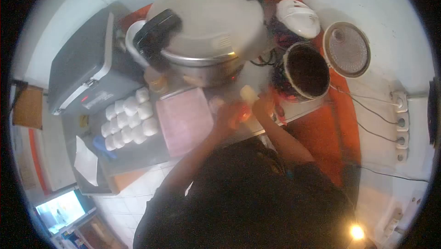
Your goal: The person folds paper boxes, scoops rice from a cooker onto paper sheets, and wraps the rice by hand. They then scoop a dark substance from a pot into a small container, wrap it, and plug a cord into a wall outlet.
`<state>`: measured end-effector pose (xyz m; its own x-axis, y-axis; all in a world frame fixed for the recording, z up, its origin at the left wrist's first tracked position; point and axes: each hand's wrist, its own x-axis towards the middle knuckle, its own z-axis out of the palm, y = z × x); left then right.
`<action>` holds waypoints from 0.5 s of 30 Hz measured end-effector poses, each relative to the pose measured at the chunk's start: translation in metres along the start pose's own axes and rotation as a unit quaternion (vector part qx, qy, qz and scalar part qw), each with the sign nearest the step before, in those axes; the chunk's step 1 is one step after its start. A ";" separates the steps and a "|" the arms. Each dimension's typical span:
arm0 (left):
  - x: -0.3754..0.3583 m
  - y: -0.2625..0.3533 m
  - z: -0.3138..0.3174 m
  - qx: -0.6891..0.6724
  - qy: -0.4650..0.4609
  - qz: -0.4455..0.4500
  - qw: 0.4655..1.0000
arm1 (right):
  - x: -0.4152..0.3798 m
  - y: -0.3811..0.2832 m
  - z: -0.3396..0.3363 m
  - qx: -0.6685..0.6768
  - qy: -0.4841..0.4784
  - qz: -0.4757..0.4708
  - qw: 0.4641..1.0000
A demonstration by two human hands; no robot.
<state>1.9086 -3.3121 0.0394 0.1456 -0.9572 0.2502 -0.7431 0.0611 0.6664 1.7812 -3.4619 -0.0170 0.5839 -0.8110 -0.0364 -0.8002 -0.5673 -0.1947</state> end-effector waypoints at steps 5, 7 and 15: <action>0.032 0.010 0.055 0.119 -0.095 -0.104 0.983 | -0.023 0.052 -0.002 0.011 -0.042 0.038 0.998; 0.040 0.013 0.064 0.166 -0.166 -0.150 0.960 | -0.019 0.060 -0.010 0.037 -0.061 0.032 0.997; 0.035 0.058 0.024 -0.056 -0.006 -0.255 0.965 | -0.013 0.128 -0.198 0.232 -0.209 -0.133 0.941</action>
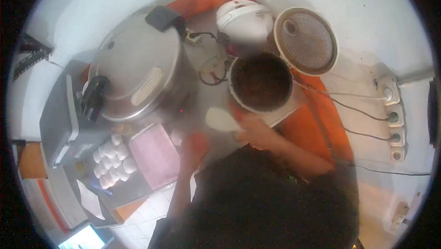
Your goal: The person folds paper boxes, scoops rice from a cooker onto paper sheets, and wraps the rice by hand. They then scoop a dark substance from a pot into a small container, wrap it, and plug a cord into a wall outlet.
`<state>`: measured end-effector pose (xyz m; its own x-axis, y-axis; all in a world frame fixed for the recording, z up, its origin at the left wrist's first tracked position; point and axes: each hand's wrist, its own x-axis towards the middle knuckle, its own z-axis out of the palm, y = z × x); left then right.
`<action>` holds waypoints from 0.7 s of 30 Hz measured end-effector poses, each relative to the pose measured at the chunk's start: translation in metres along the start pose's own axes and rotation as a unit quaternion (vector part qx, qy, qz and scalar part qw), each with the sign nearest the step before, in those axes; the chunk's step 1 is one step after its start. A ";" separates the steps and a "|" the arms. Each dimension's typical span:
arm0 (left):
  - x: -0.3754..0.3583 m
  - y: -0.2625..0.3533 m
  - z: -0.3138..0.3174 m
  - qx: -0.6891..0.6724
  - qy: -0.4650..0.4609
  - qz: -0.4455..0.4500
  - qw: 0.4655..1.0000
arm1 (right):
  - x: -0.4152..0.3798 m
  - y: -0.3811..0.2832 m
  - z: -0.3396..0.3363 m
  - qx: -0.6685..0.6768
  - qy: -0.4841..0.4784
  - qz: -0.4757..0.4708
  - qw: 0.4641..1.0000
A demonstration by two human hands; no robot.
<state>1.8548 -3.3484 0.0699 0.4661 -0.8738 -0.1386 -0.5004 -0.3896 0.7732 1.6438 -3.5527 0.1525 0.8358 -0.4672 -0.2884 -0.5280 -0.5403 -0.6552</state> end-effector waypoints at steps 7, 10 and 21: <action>0.043 0.058 0.019 -0.059 -0.071 0.062 0.994 | 0.028 0.019 -0.163 -0.213 0.044 0.114 0.969; 0.072 0.086 0.024 -0.145 -0.121 0.089 0.978 | 0.078 0.043 -0.157 -0.273 0.030 0.133 0.952; 0.091 0.054 0.043 -0.241 -0.123 0.056 0.961 | 0.105 0.043 -0.148 -0.237 0.077 0.145 0.957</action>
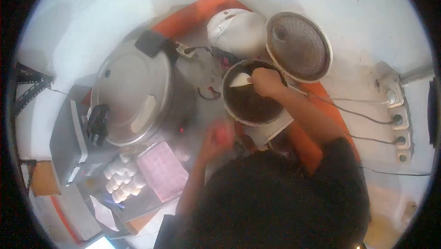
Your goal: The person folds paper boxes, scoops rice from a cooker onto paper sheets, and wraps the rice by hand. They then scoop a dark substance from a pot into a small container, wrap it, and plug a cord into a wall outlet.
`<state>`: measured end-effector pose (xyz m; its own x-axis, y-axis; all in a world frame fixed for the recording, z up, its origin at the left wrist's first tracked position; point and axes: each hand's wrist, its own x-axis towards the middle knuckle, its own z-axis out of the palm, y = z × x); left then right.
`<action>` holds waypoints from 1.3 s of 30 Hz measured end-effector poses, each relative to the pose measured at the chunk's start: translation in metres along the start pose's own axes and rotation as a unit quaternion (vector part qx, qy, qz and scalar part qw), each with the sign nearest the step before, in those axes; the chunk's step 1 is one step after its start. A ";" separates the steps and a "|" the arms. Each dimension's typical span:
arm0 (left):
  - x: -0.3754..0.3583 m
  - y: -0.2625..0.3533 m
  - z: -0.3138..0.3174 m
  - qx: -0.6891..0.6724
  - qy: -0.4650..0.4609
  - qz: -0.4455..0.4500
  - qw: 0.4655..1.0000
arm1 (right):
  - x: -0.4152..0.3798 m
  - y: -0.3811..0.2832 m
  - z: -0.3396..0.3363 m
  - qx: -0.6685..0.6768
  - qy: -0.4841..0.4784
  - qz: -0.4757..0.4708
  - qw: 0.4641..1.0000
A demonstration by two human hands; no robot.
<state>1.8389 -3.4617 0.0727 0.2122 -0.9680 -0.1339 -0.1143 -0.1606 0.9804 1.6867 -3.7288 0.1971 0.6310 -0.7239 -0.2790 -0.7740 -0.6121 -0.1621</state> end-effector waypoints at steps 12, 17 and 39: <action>0.026 0.008 -0.005 -0.090 -0.045 -0.083 0.991 | 0.014 0.010 0.025 0.020 -0.070 0.032 0.997; 0.024 0.010 -0.004 -0.108 -0.039 -0.069 0.991 | -0.004 0.021 0.005 0.062 -0.007 0.023 0.998; 0.026 -0.012 -0.004 -0.099 -0.027 -0.052 0.993 | 0.052 0.007 0.001 -0.116 -0.153 -0.061 0.979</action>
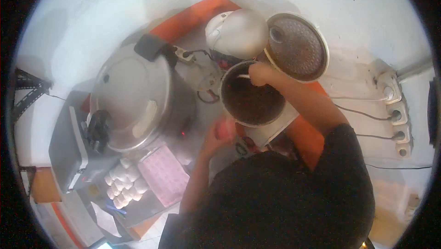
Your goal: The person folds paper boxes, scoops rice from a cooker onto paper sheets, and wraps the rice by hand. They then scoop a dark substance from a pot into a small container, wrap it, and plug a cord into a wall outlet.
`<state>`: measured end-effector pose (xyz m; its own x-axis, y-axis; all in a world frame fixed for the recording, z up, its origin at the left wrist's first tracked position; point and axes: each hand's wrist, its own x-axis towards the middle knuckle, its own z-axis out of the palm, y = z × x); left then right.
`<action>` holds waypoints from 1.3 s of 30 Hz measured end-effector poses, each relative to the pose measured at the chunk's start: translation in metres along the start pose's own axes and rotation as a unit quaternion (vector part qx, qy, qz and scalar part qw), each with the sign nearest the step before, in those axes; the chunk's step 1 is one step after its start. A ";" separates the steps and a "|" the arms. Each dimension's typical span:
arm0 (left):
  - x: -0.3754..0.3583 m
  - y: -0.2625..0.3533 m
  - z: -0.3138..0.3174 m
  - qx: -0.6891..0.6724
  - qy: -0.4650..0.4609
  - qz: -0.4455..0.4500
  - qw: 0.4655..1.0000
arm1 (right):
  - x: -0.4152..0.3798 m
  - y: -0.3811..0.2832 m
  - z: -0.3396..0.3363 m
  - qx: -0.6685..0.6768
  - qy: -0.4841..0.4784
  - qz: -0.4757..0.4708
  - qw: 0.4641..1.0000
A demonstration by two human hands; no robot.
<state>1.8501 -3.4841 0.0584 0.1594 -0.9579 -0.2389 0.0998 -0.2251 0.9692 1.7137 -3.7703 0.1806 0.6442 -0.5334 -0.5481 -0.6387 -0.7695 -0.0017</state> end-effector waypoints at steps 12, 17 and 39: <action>-0.004 0.007 0.004 -0.014 -0.010 -0.007 1.000 | -0.011 0.010 0.017 -0.003 -0.028 0.053 0.998; 0.000 -0.006 0.003 -0.006 0.001 0.010 1.000 | -0.036 -0.023 0.040 0.082 -0.037 -0.005 0.996; -0.004 0.020 0.002 -0.096 -0.031 -0.040 0.994 | -0.029 0.015 0.025 -0.080 -0.174 -0.003 0.981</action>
<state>1.8498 -3.4849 0.0789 0.0820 -0.9488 -0.3052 0.2969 -0.2691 0.9162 1.6751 -3.7580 0.1755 0.4466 -0.3982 -0.8013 -0.5441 -0.8318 0.1101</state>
